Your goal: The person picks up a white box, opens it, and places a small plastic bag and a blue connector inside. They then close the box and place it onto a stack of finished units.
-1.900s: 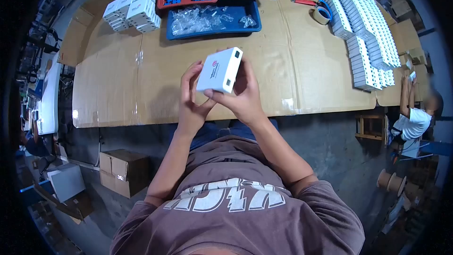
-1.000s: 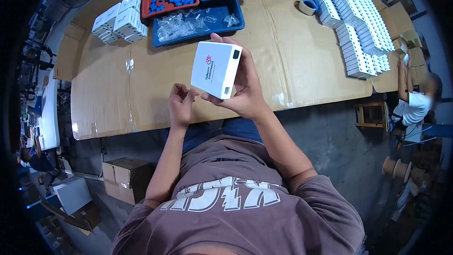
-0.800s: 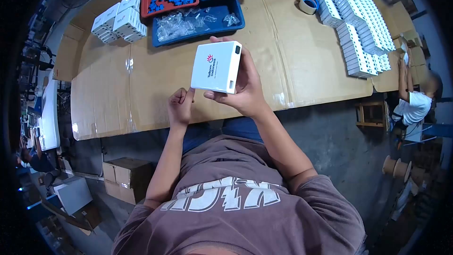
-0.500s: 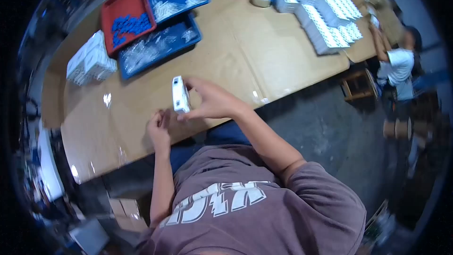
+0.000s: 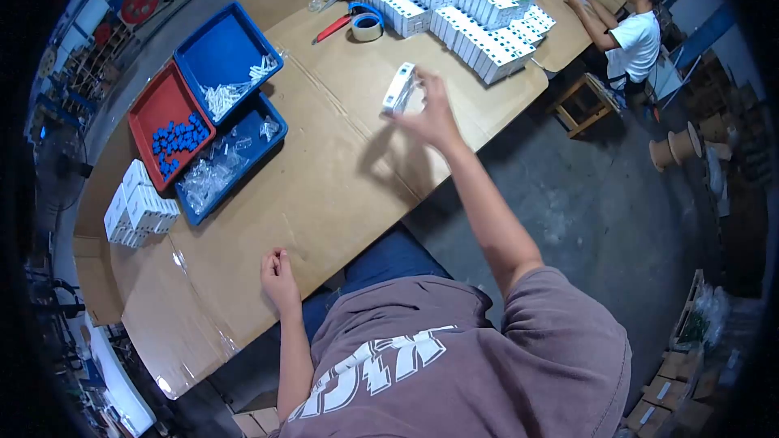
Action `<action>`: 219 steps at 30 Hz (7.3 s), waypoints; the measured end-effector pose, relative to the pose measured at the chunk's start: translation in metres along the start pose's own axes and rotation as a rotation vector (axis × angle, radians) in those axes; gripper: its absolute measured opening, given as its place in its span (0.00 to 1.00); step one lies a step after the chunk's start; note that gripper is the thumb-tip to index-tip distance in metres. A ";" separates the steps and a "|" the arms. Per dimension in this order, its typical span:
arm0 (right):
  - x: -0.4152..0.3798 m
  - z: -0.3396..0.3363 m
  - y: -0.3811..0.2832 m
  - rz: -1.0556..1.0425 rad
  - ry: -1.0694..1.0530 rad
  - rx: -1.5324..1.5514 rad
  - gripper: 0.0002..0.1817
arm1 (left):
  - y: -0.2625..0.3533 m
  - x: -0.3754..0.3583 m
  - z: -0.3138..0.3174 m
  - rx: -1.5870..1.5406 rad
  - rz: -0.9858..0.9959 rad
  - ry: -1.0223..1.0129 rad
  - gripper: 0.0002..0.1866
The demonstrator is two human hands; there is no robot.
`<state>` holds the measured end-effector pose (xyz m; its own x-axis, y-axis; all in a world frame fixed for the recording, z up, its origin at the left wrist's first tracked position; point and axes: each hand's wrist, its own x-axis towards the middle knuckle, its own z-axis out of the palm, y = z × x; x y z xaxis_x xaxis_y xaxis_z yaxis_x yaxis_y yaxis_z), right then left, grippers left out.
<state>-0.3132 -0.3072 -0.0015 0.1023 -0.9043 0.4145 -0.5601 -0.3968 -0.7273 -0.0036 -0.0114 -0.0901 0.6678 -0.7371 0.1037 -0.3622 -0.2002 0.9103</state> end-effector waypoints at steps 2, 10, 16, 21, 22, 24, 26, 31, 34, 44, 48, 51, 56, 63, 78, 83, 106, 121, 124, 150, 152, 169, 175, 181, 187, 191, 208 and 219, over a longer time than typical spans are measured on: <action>0.047 -0.014 0.024 0.080 0.141 -0.020 0.56 | 0.000 -0.001 0.003 0.085 0.008 0.027 0.21; 0.212 -0.029 0.134 0.199 0.478 -0.081 0.63 | 0.002 -0.002 0.012 0.374 0.064 0.079 0.20; 0.258 -0.024 0.159 0.192 0.457 -0.262 0.61 | 0.014 -0.001 0.015 0.456 0.112 0.078 0.19; 0.267 -0.015 0.154 0.285 0.432 -0.309 0.59 | 0.020 0.000 0.019 0.504 0.107 0.082 0.18; 0.267 -0.015 0.149 0.310 0.418 -0.317 0.58 | 0.019 0.000 0.020 0.518 0.115 0.083 0.18; 0.266 -0.013 0.147 0.300 0.428 -0.301 0.56 | 0.018 0.000 0.020 0.524 0.109 0.078 0.18; 0.268 -0.008 0.152 0.293 0.461 -0.281 0.54 | 0.019 0.000 0.021 0.527 0.099 0.077 0.18; 0.262 0.002 0.163 0.120 0.530 -0.358 0.42 | 0.018 0.001 0.022 0.515 0.069 0.084 0.21; 0.257 0.009 0.170 0.093 0.512 -0.352 0.37 | 0.018 0.001 0.021 0.540 0.102 0.089 0.19; 0.218 0.008 0.153 -0.003 0.472 -0.293 0.33 | 0.012 0.000 0.019 0.552 0.109 0.088 0.19; 0.155 0.016 0.115 -0.104 0.364 -0.191 0.25 | 0.001 0.001 0.019 0.565 0.120 0.109 0.17; 0.077 0.030 0.075 -0.128 0.155 -0.084 0.19 | 0.003 0.003 0.015 0.585 0.117 0.105 0.12; -0.058 0.052 -0.009 -0.051 -0.138 0.081 0.12 | 0.015 0.004 0.009 0.418 0.123 0.123 0.07; -0.122 0.081 -0.072 -0.135 -0.283 0.250 0.08 | 0.012 0.005 -0.017 0.001 0.025 0.051 0.09; 0.002 0.255 -0.298 -0.603 -0.626 0.427 0.13 | -0.088 0.046 -0.223 0.686 0.230 0.327 0.18; 0.055 0.379 -0.376 -0.698 -0.705 0.286 0.20 | -0.080 0.048 -0.224 0.644 0.193 0.281 0.21; 0.113 0.562 -0.399 0.073 -0.912 0.496 0.24 | -0.087 0.055 -0.226 0.631 0.180 0.225 0.24; 0.085 0.256 -0.391 -0.272 -0.917 1.458 0.22 | -0.088 0.052 -0.220 0.656 0.265 0.291 0.20; 0.070 0.212 -0.371 -0.256 -0.902 1.427 0.21 | -0.087 0.049 -0.217 0.619 0.275 0.319 0.16; -0.125 0.121 -0.210 -0.742 -0.825 0.596 0.43 | 0.116 -0.012 -0.055 -1.163 -0.558 -0.248 0.28; -0.127 0.123 -0.210 -0.780 -0.800 0.617 0.43 | 0.118 -0.014 -0.055 -1.194 -0.555 -0.248 0.27; -0.154 0.153 -0.199 -0.913 -0.662 0.561 0.41 | 0.115 -0.016 -0.053 -1.220 -0.579 -0.019 0.28; -0.155 0.152 -0.191 -0.896 -0.668 0.554 0.38 | 0.113 -0.018 -0.046 -1.213 -0.583 -0.006 0.28; -0.155 0.154 -0.194 -0.862 -0.703 0.616 0.35 | 0.113 -0.020 -0.046 -1.228 -0.552 0.028 0.27; -0.149 0.143 -0.220 -0.604 -0.801 0.772 0.32 | 0.101 -0.017 -0.042 -1.156 -0.444 0.141 0.29; -0.155 0.131 -0.234 -0.418 -0.783 0.664 0.28 | 0.095 -0.014 -0.051 -0.953 -0.200 0.119 0.36; -0.179 0.122 -0.219 -0.642 -0.691 0.551 0.25 | 0.080 -0.015 -0.044 -0.522 0.232 0.255 0.42; -0.181 0.121 -0.218 -0.628 -0.658 0.574 0.23 | 0.081 -0.021 -0.043 -0.533 0.260 0.262 0.42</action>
<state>-0.1098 -0.0757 0.0155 0.7554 -0.3527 0.5522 0.1989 -0.6796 -0.7061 -0.0186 0.0158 -0.0016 0.7630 -0.5225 0.3806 -0.2060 0.3616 0.9093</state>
